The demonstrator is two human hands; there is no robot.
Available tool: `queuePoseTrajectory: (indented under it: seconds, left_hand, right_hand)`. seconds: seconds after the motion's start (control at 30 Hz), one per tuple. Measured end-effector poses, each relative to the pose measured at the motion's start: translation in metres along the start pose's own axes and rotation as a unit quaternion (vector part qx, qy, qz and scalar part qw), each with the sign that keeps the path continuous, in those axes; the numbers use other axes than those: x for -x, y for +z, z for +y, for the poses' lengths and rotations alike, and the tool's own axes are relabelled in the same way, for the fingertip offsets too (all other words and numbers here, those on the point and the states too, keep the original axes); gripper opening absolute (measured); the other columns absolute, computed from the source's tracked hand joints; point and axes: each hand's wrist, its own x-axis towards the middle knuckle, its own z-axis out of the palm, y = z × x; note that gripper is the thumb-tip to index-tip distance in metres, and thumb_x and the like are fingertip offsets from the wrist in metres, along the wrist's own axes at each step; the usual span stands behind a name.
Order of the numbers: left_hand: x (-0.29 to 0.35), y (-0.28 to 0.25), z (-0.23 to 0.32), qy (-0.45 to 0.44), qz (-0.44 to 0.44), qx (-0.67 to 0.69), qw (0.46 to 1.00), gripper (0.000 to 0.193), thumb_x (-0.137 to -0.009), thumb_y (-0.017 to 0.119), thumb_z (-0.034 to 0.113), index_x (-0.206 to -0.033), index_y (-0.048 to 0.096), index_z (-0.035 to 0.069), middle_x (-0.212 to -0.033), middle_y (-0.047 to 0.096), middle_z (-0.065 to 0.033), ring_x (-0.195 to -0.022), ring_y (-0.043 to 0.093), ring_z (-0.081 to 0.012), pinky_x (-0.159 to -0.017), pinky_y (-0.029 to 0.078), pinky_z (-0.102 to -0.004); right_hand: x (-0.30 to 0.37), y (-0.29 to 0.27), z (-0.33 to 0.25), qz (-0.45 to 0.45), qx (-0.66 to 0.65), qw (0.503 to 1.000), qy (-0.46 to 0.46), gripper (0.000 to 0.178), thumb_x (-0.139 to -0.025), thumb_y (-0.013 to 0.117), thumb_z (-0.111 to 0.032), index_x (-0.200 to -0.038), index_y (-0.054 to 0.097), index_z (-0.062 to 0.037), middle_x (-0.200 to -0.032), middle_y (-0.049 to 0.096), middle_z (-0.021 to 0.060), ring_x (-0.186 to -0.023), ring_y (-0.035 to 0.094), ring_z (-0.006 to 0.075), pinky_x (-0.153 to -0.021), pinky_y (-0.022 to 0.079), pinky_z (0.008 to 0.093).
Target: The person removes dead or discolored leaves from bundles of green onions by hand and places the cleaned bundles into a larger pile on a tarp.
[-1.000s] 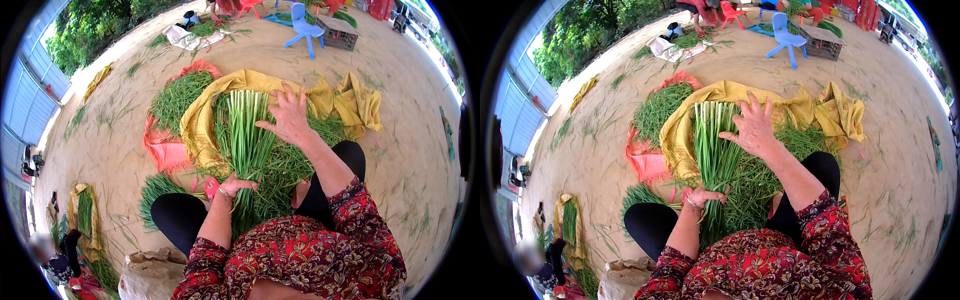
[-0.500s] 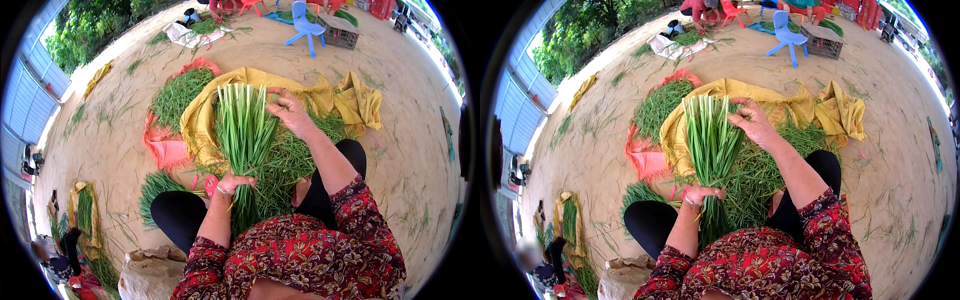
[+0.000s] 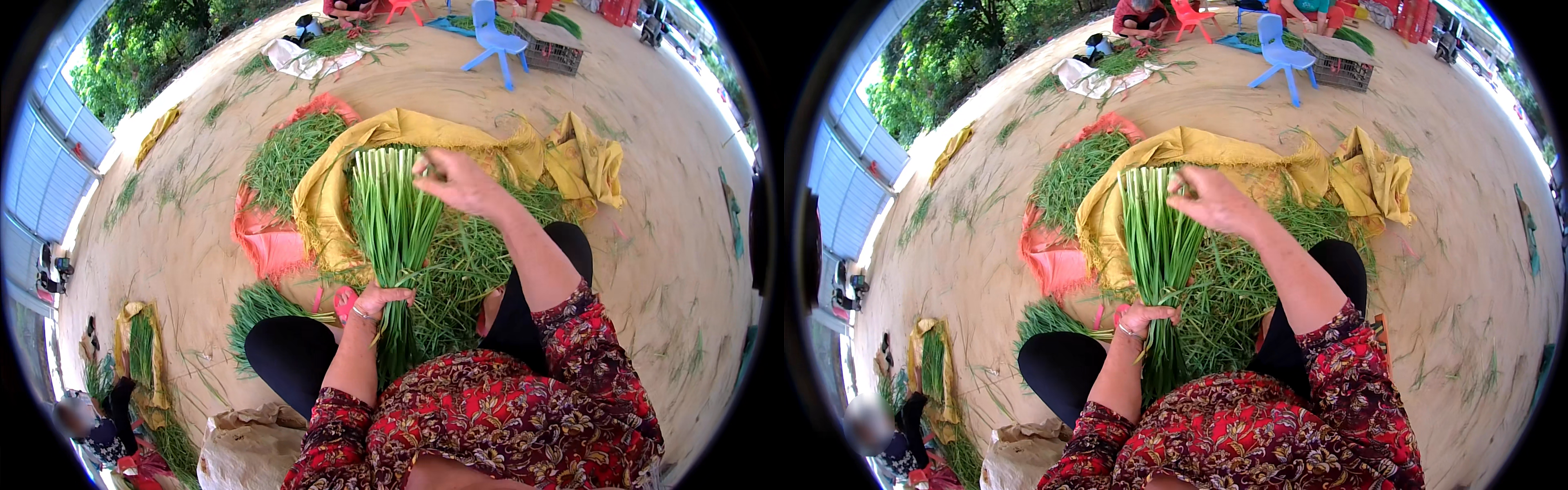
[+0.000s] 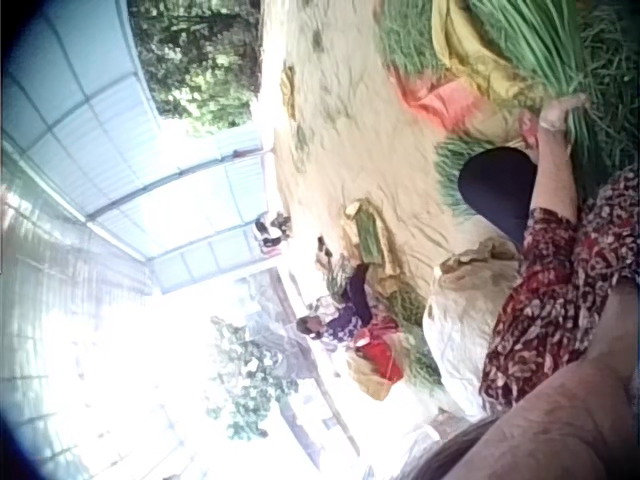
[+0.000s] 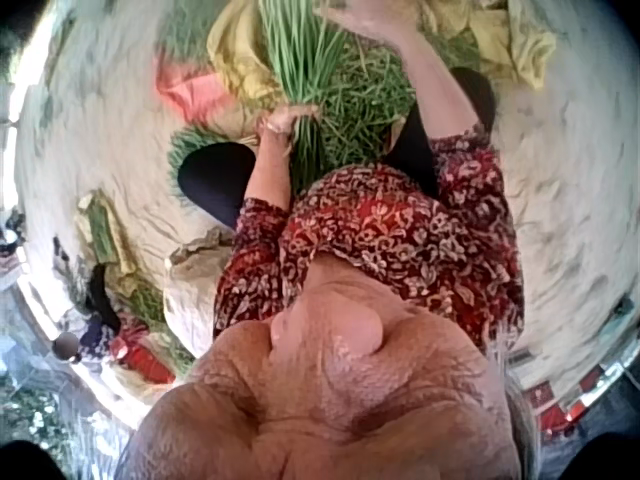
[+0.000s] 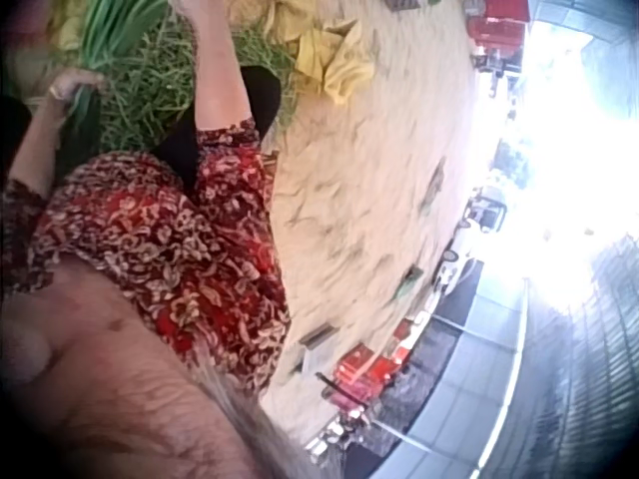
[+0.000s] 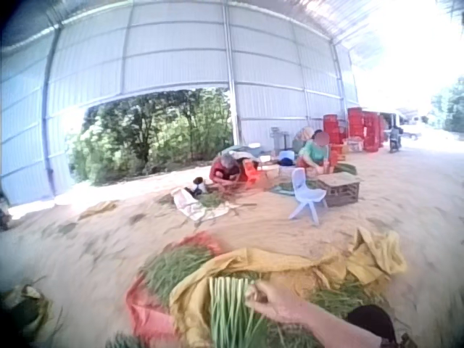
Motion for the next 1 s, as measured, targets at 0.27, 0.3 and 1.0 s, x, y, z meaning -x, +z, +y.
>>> queuePoseTrajectory:
  seconds: [0.27, 0.3, 1.0]
  left_hand:
    - [0.004, -0.01, 0.0, -0.016, -0.066, -0.037, 0.997, 0.07, -0.064, 0.078, 0.007, -0.129, 0.054, -0.005, -0.109, 0.067, -0.0159, -0.069, 0.059, -0.0184, -0.061, 0.05, -0.0324]
    - [0.005, -0.006, 0.004, -0.015, -0.066, -0.035, 0.997, 0.07, -0.064, 0.078, 0.007, -0.129, 0.054, -0.005, -0.109, 0.067, -0.0161, -0.069, 0.059, -0.0185, -0.061, 0.05, -0.0325]
    - [0.008, -0.023, -0.007, 0.018, 0.041, 0.012, 0.999, 0.041, -0.071, 0.075, 0.0, -0.109, 0.061, -0.002, -0.083, 0.066, -0.0118, -0.066, 0.062, -0.0237, -0.063, 0.05, -0.0363]
  right_hand:
    - [-0.008, 0.02, 0.036, 0.039, 0.205, 0.977, 0.046, 0.042, -0.074, 0.074, -0.019, -0.11, 0.061, -0.0014, -0.082, 0.067, 0.0187, -0.08, 0.067, 0.035, -0.075, 0.053, 0.0445]
    - [-0.006, 0.018, 0.03, 0.017, 0.234, 0.971, 0.05, 0.039, -0.074, 0.073, -0.02, -0.107, 0.062, -0.0016, -0.084, 0.068, 0.0195, -0.082, 0.067, 0.0353, -0.075, 0.053, 0.0451]
    - [0.002, 0.017, 0.012, -0.047, -0.214, 0.974, 0.051, 0.033, -0.096, 0.06, -0.025, -0.117, 0.058, 0.0003, -0.067, 0.058, 0.0026, -0.051, 0.051, 0.0129, -0.047, 0.043, 0.0294]
